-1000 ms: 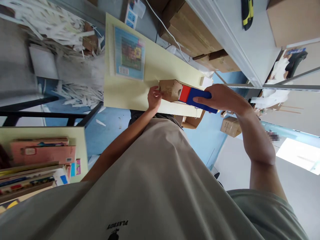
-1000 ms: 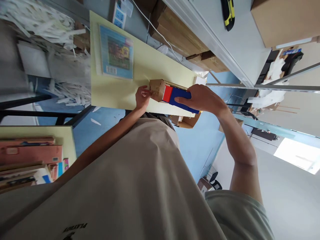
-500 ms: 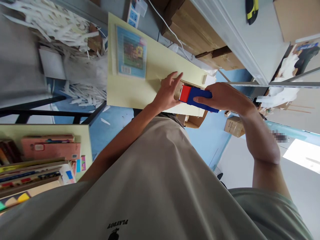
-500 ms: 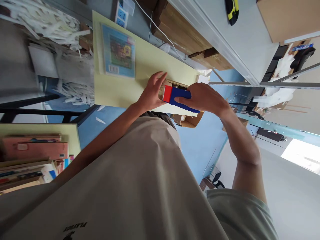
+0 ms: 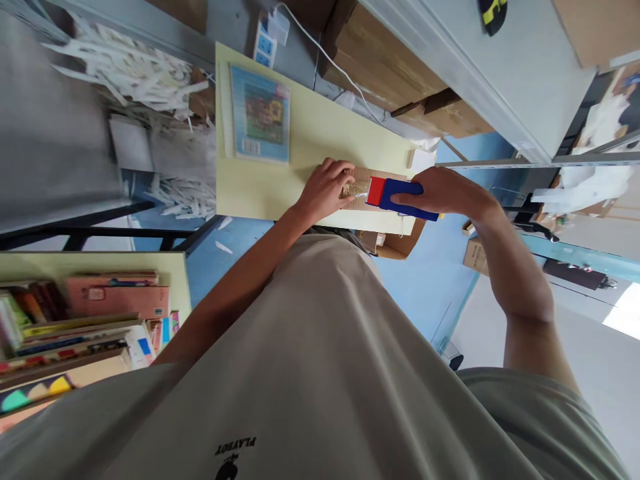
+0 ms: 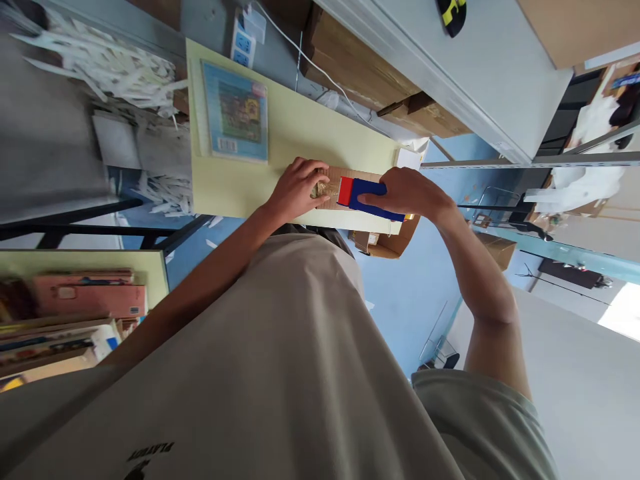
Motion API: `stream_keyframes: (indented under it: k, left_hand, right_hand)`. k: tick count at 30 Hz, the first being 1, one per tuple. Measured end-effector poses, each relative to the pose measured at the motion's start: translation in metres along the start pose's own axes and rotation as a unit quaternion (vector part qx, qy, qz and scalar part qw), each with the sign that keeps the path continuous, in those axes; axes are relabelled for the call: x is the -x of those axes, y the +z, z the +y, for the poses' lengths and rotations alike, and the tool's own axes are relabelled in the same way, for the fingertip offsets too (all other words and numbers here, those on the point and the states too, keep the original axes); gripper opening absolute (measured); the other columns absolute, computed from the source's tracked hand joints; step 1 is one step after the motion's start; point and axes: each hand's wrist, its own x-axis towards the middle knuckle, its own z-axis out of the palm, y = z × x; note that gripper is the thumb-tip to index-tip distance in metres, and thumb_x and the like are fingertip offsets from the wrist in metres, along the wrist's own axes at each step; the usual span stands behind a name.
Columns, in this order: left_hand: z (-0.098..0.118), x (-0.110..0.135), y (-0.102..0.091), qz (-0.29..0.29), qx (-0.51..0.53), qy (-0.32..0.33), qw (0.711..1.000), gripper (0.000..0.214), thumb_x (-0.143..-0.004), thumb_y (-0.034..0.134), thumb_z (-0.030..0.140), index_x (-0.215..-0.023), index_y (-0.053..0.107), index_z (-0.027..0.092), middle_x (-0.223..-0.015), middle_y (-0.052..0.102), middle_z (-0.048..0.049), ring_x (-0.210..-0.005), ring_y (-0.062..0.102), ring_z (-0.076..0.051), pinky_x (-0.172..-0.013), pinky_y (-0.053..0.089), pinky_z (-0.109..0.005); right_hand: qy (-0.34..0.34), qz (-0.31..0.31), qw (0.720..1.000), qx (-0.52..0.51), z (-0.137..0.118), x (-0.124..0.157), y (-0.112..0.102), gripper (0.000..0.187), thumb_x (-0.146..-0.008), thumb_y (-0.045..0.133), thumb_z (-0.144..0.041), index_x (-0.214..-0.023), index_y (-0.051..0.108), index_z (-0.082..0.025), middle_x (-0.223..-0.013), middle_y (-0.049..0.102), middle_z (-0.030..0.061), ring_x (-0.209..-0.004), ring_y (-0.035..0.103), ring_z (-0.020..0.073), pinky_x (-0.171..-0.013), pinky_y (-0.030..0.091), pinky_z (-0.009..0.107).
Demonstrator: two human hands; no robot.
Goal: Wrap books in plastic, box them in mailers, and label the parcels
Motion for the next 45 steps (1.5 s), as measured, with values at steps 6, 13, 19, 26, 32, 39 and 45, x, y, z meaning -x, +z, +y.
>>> stream_keyframes:
  k: [6,13,19,26,32,39,45]
  left_hand:
    - [0.004,0.007,-0.005,0.001,-0.021,-0.024,0.999,0.041,-0.091,0.100,0.035,-0.125,0.080,0.024,-0.159,0.070,-0.0132,-0.151,0.061,-0.045,-0.136,0.049,-0.068]
    - [0.023,0.030,0.020,0.171,0.028,-0.184,0.968,0.062,-0.087,0.105,0.044,-0.139,0.077,0.024,-0.154,0.073,-0.0142,-0.128,0.078,-0.033,-0.112,0.066,-0.045]
    - [0.042,0.029,0.054,0.316,0.006,-0.325,0.891,0.036,-0.097,0.094,0.058,-0.098,0.083,0.024,-0.099,0.086,-0.0070,-0.087,0.078,-0.024,-0.090,0.061,-0.034]
    - [0.049,0.021,0.071,0.382,-0.036,-0.345,0.857,0.029,-0.098,0.090,0.052,-0.104,0.089,0.024,-0.106,0.089,-0.0080,-0.090,0.079,-0.023,-0.089,0.059,-0.033]
    - [0.052,0.011,0.080,0.397,-0.042,-0.338,0.852,0.030,-0.099,0.090,0.052,-0.108,0.089,0.023,-0.115,0.088,-0.0093,-0.104,0.080,-0.024,-0.091,0.061,-0.032]
    - [0.037,0.002,0.080,0.422,-0.066,-0.342,0.837,0.017,-0.094,0.092,0.039,-0.094,0.090,0.022,-0.101,0.085,-0.0050,-0.093,0.078,-0.021,-0.091,0.060,-0.031]
    - [0.029,0.006,0.065,0.445,-0.081,-0.336,0.826,0.015,-0.093,0.090,0.039,-0.091,0.091,0.025,-0.095,0.085,-0.0041,-0.092,0.077,-0.023,-0.092,0.062,-0.034]
  right_hand:
    - [-0.030,0.008,0.999,-0.006,0.036,-0.054,0.035,0.076,-0.101,0.064,-0.090,-0.102,0.084,-0.017,-0.081,0.077,0.0135,-0.081,0.072,0.0292,-0.076,0.050,0.041]
    - [-0.088,0.028,0.996,-0.017,0.048,-0.082,0.051,0.079,-0.100,0.064,-0.091,-0.114,0.084,-0.016,-0.086,0.079,0.0166,-0.089,0.076,0.0332,-0.080,0.053,0.043]
    - [-0.137,0.066,0.987,-0.051,0.061,-0.085,0.067,0.078,-0.100,0.070,-0.085,-0.131,0.083,-0.014,-0.105,0.085,0.0234,-0.111,0.079,0.0426,-0.092,0.058,0.046]
    - [-0.185,0.071,0.976,-0.091,0.068,-0.083,0.073,0.071,-0.106,0.068,-0.073,-0.144,0.080,-0.014,-0.130,0.085,0.0262,-0.126,0.077,0.0470,-0.101,0.058,0.048]
    - [-0.208,0.067,0.969,-0.112,0.078,-0.081,0.070,0.071,-0.106,0.068,-0.072,-0.144,0.081,-0.013,-0.134,0.085,0.0263,-0.125,0.077,0.0440,-0.101,0.058,0.047]
    - [-0.226,0.068,0.964,-0.120,0.083,-0.084,0.071,0.074,-0.105,0.066,-0.074,-0.144,0.079,-0.013,-0.132,0.085,0.0266,-0.123,0.078,0.0447,-0.099,0.061,0.048]
    - [-0.198,0.036,0.970,-0.136,0.162,-0.070,0.079,0.075,-0.101,0.062,-0.090,-0.114,0.084,-0.018,-0.084,0.079,0.0175,-0.089,0.077,0.0366,-0.079,0.057,0.047]
